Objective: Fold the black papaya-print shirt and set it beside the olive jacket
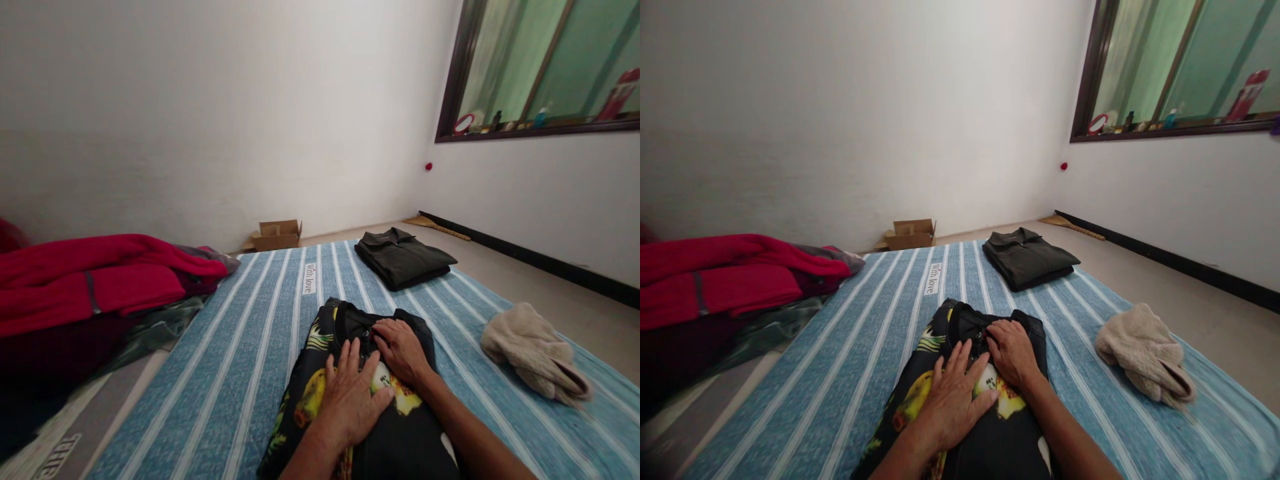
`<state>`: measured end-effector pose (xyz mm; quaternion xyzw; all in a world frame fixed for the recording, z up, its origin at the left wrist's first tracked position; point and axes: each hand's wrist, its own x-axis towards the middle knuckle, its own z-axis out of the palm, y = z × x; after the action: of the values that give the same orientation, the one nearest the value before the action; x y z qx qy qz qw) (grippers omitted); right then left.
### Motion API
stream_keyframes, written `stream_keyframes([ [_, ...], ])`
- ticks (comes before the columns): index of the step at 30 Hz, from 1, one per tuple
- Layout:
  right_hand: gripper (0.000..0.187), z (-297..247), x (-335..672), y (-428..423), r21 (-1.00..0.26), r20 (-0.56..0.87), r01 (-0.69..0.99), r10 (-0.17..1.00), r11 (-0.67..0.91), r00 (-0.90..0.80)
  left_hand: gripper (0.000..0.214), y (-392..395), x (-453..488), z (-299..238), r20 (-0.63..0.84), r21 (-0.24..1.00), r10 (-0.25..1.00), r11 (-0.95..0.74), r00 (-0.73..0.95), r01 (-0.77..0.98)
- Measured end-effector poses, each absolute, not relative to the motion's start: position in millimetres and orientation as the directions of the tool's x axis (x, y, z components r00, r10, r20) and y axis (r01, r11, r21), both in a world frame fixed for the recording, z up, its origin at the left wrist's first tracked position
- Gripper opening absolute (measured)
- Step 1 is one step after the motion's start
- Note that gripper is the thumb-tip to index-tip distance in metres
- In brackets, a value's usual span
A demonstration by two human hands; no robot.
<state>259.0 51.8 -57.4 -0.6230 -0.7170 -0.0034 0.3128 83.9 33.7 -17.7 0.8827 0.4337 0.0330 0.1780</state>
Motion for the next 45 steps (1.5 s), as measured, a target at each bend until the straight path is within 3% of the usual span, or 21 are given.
stream_keyframes([
  [11, 0.026, -65, 265, 51, -0.362, 0.452, 0.902, 0.891, 0.238, -0.054, 0.070, 30, 85, -14, -0.136, 0.358, 0.771, -0.547, 0.622, 0.757],
  [19, 0.025, -59, 264, 50, -0.380, 0.453, 0.895, 0.891, 0.232, -0.038, 0.068, 32, 88, -16, -0.132, 0.300, 0.773, -0.565, 0.620, 0.769],
  [25, 0.023, -56, 269, 43, -0.456, 0.610, 0.854, 0.787, 0.249, 0.096, 0.065, 35, 92, -12, -0.139, 0.228, 0.781, -0.573, 0.608, 0.788],
  [29, 0.023, -52, 284, 27, -0.415, 0.670, 0.889, 0.726, 0.192, 0.156, 0.065, 36, 93, -11, -0.147, 0.216, 0.780, -0.575, 0.609, 0.789],
  [32, 0.024, -51, 304, 10, -0.348, 0.665, 0.935, 0.722, 0.074, 0.190, 0.064, 36, 94, -11, -0.144, 0.208, 0.778, -0.581, 0.612, 0.787],
  [36, 0.026, -48, 340, -15, -0.194, 0.592, 0.959, 0.755, -0.206, 0.282, 0.066, 37, 94, -10, -0.155, 0.220, 0.776, -0.577, 0.612, 0.787],
  [41, 0.028, -48, 392, -50, 0.067, 0.457, 0.803, 0.734, -0.592, 0.502, 0.068, 34, 91, -11, -0.148, 0.279, 0.772, -0.567, 0.618, 0.775],
  [45, 0.027, -58, 431, -63, 0.017, 0.214, 0.705, 0.691, -0.709, 0.690, 0.071, 29, 89, -10, -0.170, 0.327, 0.759, -0.558, 0.628, 0.763],
])
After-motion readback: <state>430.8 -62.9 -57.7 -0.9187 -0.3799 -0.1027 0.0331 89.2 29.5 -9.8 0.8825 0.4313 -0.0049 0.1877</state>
